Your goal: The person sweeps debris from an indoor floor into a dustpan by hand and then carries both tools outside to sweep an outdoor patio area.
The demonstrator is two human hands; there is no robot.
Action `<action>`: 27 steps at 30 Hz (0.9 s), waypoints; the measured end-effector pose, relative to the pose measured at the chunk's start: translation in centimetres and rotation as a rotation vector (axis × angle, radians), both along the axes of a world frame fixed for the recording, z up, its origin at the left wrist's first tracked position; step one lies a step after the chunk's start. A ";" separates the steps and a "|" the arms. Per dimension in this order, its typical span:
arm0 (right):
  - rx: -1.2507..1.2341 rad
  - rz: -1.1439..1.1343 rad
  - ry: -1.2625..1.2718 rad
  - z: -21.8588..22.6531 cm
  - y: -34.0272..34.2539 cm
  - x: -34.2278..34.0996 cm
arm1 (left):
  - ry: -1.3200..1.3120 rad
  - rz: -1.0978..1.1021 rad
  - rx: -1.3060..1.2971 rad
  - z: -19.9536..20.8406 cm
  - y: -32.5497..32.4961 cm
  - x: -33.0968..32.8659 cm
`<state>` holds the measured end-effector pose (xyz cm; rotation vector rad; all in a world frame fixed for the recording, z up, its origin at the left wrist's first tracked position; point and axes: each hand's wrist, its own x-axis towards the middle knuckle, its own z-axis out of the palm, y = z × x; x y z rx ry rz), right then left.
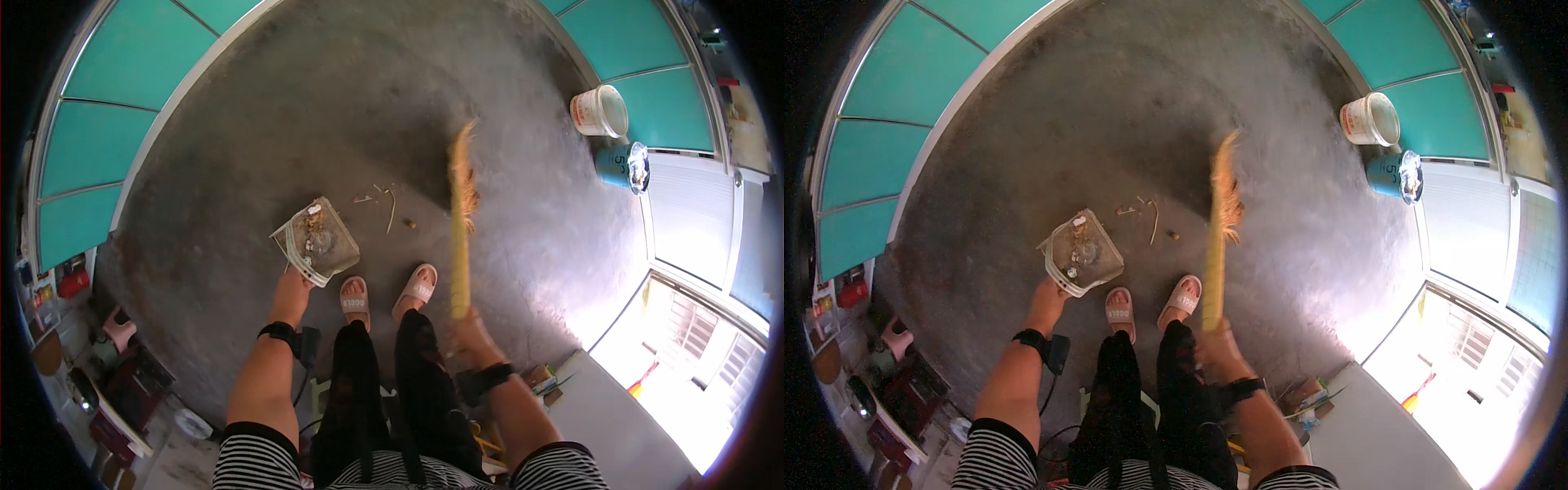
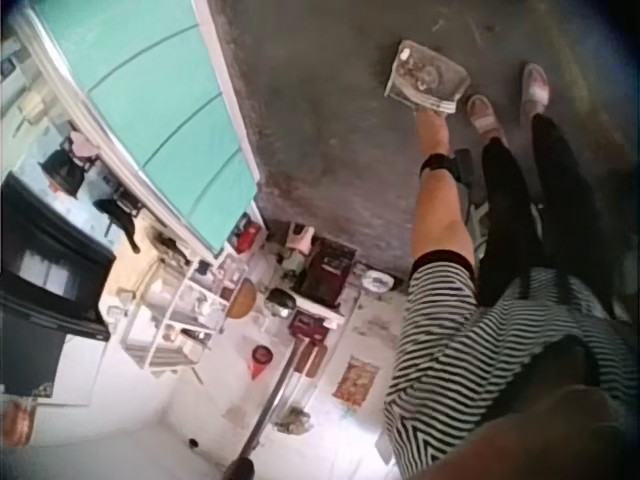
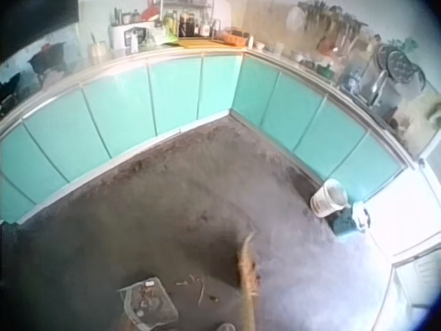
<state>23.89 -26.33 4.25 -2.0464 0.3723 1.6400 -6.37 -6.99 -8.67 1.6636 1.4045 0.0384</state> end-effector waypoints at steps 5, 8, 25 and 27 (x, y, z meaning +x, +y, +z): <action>0.080 -0.064 0.190 -1.3 0.1 -10.5 | 0.235 -0.070 -0.083 0.1 -0.8 0.3; 0.099 -0.072 0.351 1.6 1.6 -11.7 | 0.151 -0.048 0.002 -0.7 -0.7 -0.5; 0.227 0.723 -0.218 7.3 5.6 -3.2 | 0.046 0.051 0.007 -3.0 -1.6 -6.0; 0.242 0.789 -0.331 4.1 8.9 -3.7 | 0.029 0.112 -0.122 -2.2 -0.7 -4.8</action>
